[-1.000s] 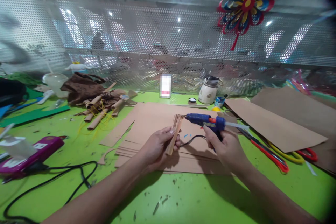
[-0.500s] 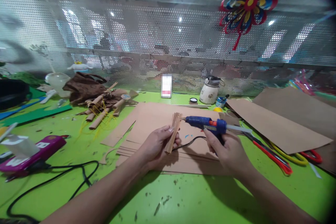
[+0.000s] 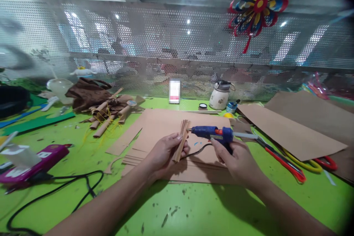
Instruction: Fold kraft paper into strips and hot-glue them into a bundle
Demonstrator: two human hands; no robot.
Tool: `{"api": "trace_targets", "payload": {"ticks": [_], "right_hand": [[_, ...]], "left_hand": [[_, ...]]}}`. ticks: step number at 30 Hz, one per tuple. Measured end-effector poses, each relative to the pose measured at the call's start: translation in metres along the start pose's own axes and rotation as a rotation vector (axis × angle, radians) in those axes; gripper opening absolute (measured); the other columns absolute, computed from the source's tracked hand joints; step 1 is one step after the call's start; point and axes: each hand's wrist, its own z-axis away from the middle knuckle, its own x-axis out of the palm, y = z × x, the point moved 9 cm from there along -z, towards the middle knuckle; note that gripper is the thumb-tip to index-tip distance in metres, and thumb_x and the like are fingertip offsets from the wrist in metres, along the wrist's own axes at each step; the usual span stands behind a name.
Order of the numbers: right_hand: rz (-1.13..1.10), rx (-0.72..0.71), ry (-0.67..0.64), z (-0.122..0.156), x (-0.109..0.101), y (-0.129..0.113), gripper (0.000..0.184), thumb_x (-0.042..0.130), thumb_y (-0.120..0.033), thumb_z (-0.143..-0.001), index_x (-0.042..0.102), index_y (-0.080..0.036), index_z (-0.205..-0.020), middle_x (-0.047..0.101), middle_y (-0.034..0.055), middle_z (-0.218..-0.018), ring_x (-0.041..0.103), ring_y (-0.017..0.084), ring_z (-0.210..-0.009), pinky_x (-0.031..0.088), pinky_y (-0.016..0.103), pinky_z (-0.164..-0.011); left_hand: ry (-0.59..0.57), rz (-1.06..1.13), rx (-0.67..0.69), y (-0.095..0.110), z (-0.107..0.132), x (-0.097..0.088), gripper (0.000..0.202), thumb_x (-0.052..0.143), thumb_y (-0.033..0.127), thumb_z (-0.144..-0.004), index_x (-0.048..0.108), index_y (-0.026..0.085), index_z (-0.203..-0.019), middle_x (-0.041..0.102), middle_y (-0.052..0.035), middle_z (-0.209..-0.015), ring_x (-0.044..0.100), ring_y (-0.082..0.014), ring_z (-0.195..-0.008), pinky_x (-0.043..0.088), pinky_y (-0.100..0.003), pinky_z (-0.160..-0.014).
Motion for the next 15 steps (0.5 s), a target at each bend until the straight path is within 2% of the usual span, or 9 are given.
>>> {"api": "trace_targets", "payload": {"ticks": [5, 10, 15], "right_hand": [[-0.123, 0.064, 0.031, -0.001, -0.007, 0.007, 0.041, 0.047, -0.047, -0.087, 0.051, -0.017, -0.058, 0.051, 0.0011, -0.053, 0.046, 0.013, -0.049, 0.036, 0.024, -0.047], [-0.304, 0.157, 0.077, -0.005, -0.012, 0.018, 0.045, 0.047, -0.051, -0.085, 0.051, -0.016, -0.058, 0.053, 0.0028, -0.053, 0.049, 0.013, -0.051, 0.038, 0.024, -0.047], [-0.304, 0.161, 0.067, -0.005, -0.010, 0.020, 0.044, 0.048, -0.051, -0.085, 0.052, -0.016, -0.059, 0.052, 0.0022, -0.053, 0.048, 0.013, -0.051, 0.038, 0.024, -0.048]], "left_hand": [[0.005, 0.035, -0.005, 0.001, 0.000, -0.001, 0.010, 0.059, 0.019, -0.079, 0.058, 0.010, -0.084, 0.058, -0.0048, -0.069, 0.054, -0.0101, -0.061, 0.042, -0.019, -0.056], [0.016, -0.038, -0.009, 0.003, 0.004, 0.005, 0.010, 0.057, 0.019, -0.081, 0.058, 0.009, -0.085, 0.057, -0.0047, -0.069, 0.054, -0.0096, -0.061, 0.041, -0.019, -0.055], [0.014, -0.097, 0.004, 0.005, 0.007, 0.008, 0.011, 0.057, 0.021, -0.082, 0.056, 0.010, -0.085, 0.057, -0.0045, -0.069, 0.054, -0.0098, -0.062, 0.041, -0.019, -0.056]]}}
